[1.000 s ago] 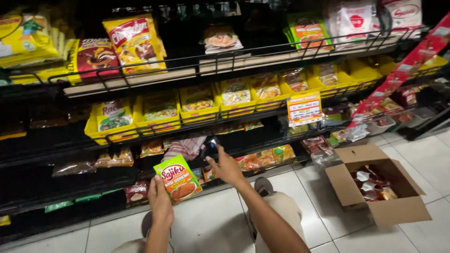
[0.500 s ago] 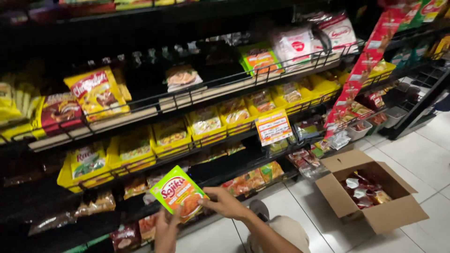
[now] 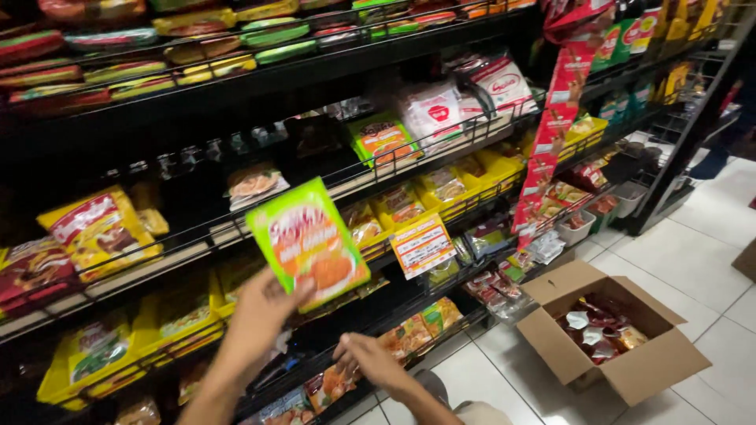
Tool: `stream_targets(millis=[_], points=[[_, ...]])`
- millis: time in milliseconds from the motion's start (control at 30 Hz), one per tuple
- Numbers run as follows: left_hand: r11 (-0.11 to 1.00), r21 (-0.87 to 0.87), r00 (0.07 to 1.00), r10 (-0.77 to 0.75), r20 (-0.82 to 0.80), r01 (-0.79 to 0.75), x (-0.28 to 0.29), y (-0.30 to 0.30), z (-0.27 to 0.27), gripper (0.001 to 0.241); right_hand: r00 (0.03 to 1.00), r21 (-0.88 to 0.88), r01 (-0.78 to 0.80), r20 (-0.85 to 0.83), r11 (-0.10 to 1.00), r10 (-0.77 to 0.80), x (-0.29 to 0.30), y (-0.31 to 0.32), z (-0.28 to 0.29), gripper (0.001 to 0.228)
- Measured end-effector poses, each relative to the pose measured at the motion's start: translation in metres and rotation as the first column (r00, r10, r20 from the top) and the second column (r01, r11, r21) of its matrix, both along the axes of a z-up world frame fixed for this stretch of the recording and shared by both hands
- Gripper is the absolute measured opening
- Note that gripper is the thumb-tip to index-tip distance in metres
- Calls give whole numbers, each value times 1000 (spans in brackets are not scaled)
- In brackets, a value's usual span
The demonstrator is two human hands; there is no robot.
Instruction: Scan and place seasoning packets onto retail shelves from a cardboard box.
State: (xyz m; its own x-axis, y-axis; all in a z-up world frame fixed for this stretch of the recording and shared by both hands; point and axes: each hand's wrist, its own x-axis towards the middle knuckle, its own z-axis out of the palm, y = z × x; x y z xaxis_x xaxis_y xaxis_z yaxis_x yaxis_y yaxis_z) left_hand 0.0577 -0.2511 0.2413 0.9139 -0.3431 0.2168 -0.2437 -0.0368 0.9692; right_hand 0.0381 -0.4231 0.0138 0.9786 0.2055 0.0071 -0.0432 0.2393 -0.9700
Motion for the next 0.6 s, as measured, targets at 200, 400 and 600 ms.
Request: stream_targets(millis=[200,400,600], points=[[993,-23,993,-119,-14,118,45,-75,97,37,980,-224,-95,149,970,130,-2,14,-15,32],[946,-212,968,-250,-5,244,124,-146,115,33,930,-440,-82,288,894,227,2,20,-30,25],[970,-120,975,-200,95,211,176,-186,125,31,841,-550,-53,425,833,335,41,24,-95,18]])
